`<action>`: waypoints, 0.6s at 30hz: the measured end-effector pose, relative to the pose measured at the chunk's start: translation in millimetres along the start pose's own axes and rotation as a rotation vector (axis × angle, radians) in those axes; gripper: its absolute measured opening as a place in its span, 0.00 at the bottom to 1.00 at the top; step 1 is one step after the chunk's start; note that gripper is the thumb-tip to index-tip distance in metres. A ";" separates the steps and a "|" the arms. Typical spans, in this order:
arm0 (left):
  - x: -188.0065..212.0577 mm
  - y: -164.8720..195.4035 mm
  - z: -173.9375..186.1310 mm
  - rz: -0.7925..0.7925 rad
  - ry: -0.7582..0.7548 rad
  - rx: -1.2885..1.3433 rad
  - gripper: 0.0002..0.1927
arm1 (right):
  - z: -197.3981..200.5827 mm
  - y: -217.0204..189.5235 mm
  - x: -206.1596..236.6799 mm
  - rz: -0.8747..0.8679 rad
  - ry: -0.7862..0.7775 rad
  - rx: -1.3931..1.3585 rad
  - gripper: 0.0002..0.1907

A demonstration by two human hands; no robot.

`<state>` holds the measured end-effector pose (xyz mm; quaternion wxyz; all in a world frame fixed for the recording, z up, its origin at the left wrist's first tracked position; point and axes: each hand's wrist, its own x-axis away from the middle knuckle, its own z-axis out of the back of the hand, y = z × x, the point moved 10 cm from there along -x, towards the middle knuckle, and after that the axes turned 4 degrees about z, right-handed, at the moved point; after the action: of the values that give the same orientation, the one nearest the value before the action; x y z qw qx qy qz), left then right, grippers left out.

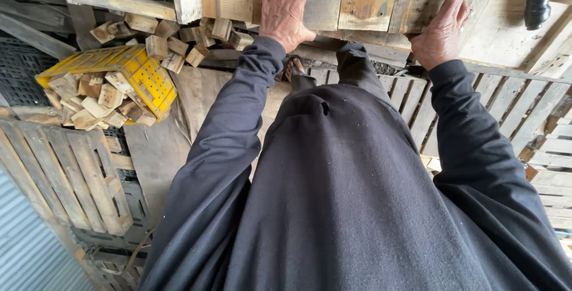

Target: The person assembles small wooden blocks into a pallet structure using a hammer and nails. They position blocks, drive nails, and occasionally adjust pieces to fit.

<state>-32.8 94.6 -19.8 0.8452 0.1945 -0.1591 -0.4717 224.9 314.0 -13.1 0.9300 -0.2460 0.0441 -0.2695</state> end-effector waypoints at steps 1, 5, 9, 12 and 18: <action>0.5 1.8 0.5 0.003 -0.013 -0.004 0.58 | 0.1 3.1 -0.2 -0.024 0.000 -0.004 0.49; 2.0 22.7 22.2 -0.031 0.143 -0.182 0.63 | 3.1 -4.1 -7.1 0.058 0.008 0.021 0.50; -8.6 41.9 28.3 -0.035 0.204 -0.386 0.74 | 1.5 -2.2 -10.1 0.002 0.021 0.016 0.52; -20.0 26.8 -4.9 0.091 -0.156 -0.285 0.60 | -8.3 1.3 -2.4 -0.060 0.008 -0.012 0.53; -20.8 44.1 11.1 -0.082 -0.023 -0.321 0.65 | -19.8 5.2 16.2 -0.051 0.043 -0.020 0.53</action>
<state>-16.0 131.6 9.3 0.8435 0.0581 -0.0832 -0.5274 236.9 300.7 -32.1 0.9191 -0.2506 0.0605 -0.2980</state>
